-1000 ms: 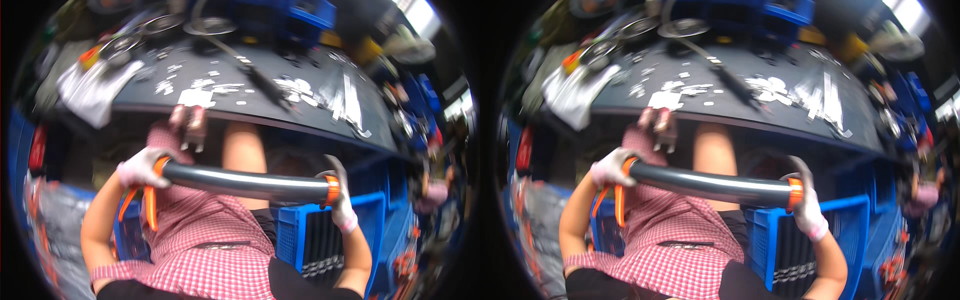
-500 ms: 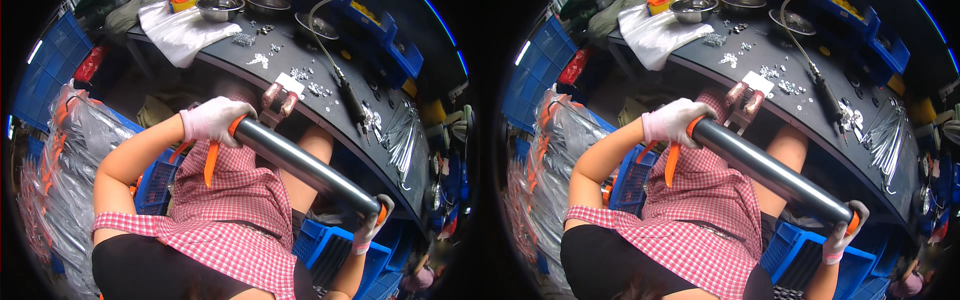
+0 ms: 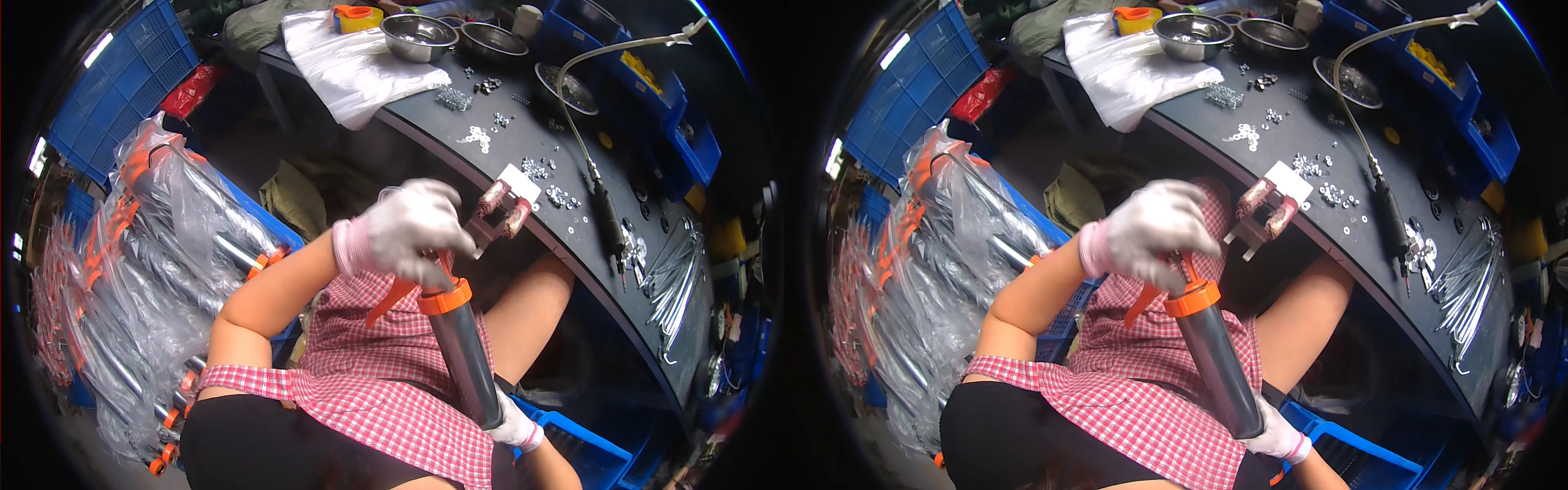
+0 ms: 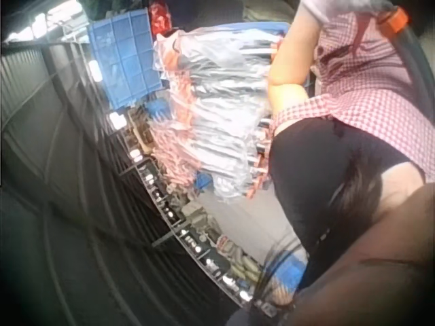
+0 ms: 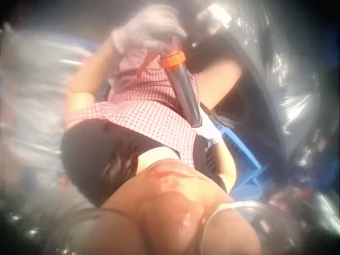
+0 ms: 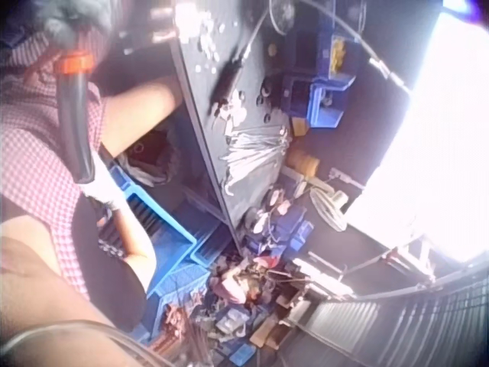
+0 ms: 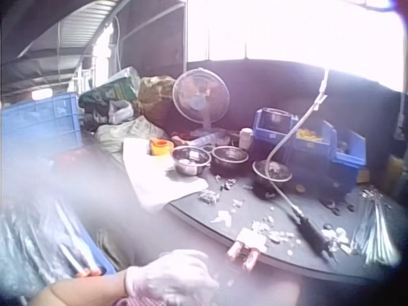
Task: The worker is assembling industrial caulking guns, installing plungers and rods into tubes and packaging them.
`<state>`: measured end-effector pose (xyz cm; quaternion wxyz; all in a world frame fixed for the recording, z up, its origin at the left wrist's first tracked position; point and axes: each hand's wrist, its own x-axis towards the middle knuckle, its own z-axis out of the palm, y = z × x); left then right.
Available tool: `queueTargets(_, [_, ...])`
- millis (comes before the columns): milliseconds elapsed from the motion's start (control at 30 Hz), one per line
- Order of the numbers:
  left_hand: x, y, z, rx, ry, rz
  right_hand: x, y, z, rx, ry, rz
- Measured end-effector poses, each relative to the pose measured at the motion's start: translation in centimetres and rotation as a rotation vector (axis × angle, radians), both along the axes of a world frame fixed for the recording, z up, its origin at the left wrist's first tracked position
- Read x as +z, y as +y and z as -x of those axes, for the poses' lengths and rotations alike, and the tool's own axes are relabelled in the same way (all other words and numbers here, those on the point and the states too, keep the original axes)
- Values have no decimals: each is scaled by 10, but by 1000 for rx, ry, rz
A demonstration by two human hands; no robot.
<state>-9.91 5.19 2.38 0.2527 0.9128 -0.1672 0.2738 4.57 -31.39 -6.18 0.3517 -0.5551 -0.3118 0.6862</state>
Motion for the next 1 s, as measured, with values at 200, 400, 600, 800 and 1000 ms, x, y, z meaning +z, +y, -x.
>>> queueTargets(200, [-34, 49, 14, -19, 707, 1226, -27, -4, 11, -89, 59, -98])
queueTargets(400, [-41, 35, 9, 87, 730, 1271, -31, 3, 11, -103, 95, -58])
queueTargets(600, [-87, 105, 13, 1129, -131, 47, -2, 16, -11, -83, -49, -2])
queueTargets(800, [-103, 220, 46, 1318, -13, -406, 26, 27, -20, -92, -241, -35])
queueTargets(1000, [-74, 241, 43, 1098, -46, -87, 35, 47, -31, -145, -311, -57])
